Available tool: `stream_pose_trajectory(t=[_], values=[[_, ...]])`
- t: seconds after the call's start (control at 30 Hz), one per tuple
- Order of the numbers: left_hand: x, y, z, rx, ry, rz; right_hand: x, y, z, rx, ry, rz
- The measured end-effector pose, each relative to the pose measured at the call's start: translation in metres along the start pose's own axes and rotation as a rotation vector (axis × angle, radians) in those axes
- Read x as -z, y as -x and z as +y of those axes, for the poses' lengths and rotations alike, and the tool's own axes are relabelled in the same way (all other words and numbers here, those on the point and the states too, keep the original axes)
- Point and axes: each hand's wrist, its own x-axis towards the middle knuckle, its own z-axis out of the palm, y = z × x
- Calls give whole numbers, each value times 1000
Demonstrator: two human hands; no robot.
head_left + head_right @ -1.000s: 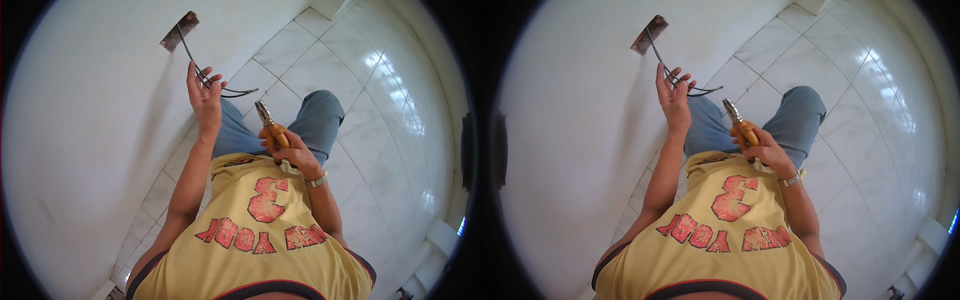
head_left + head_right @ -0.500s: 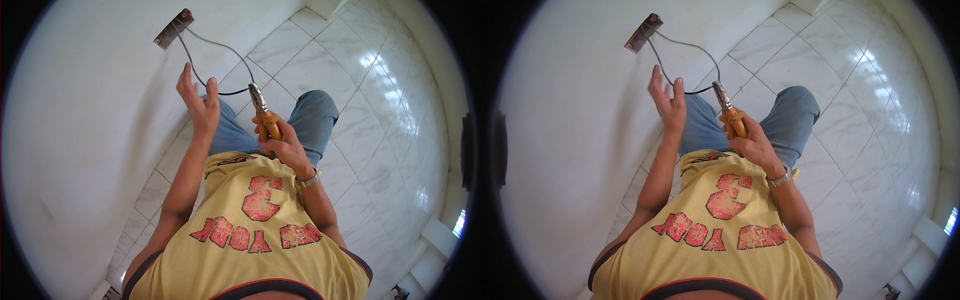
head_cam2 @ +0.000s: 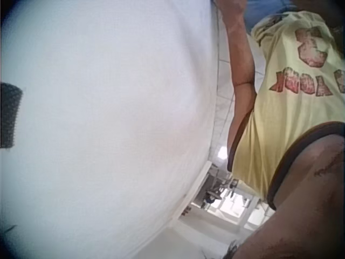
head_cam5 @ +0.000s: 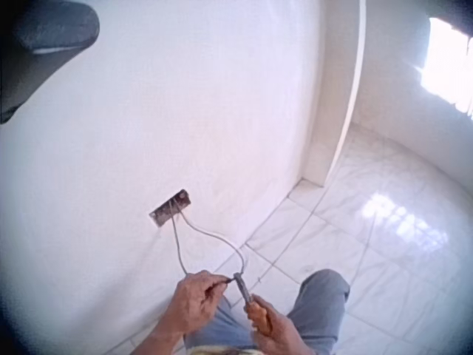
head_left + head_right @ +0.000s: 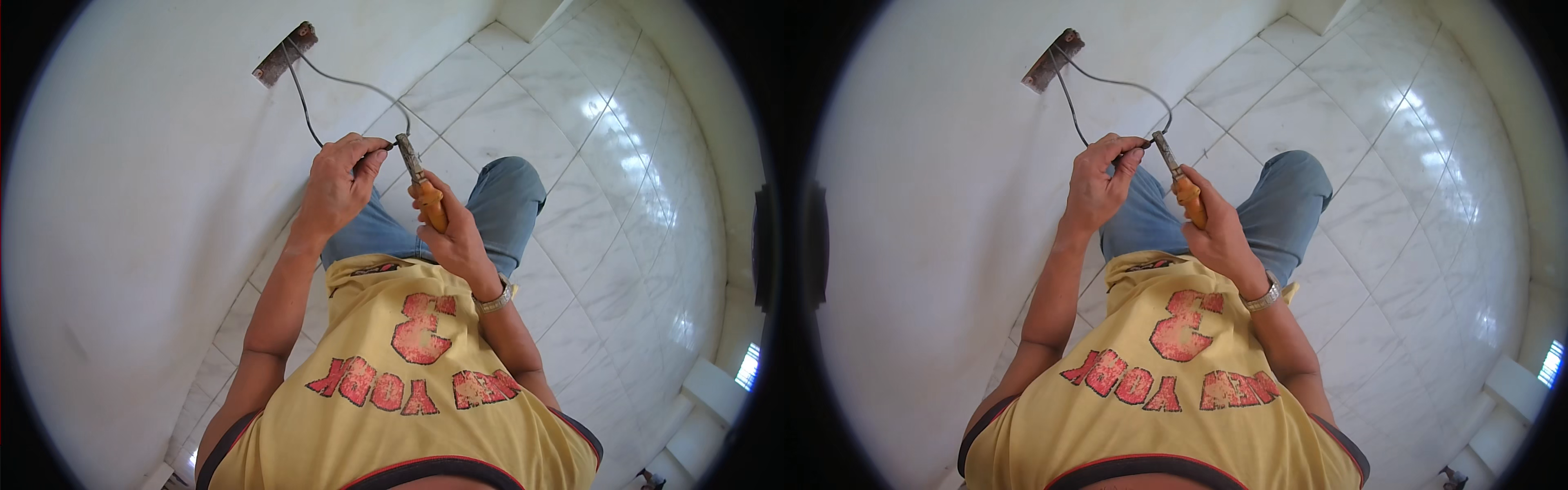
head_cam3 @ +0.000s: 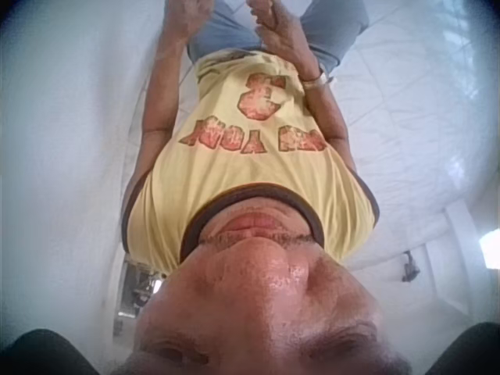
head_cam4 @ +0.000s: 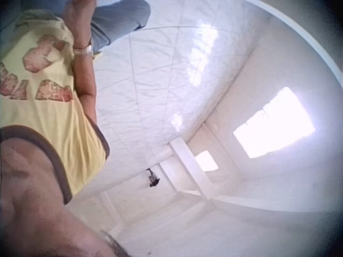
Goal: The person strips the ends of wires extending from an electrical box in a wall using pliers.
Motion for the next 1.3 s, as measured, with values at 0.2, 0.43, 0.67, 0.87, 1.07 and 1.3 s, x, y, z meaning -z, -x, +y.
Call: stream_pose_trajectory(t=[0.2, 0.43, 0.67, 0.87, 1.07, 1.3], values=[[1, -1, 2, 29, 95, 44, 0, -3, -8, -26, -167, -61], [-11, -2, -2, 20, -40, 74, 0, -15, 5, 54, 415, 70], [-23, -27, -37, 109, 411, 130, 6, -30, -19, -160, -34, -150], [-22, -34, -42, 94, 362, -22, 5, -22, -7, -244, -525, -233], [-27, -39, -25, 116, -77, 9, 3, -44, 23, 85, 724, 275], [-12, -48, -19, 157, 332, -61, 6, -36, -16, -180, -342, -119]])
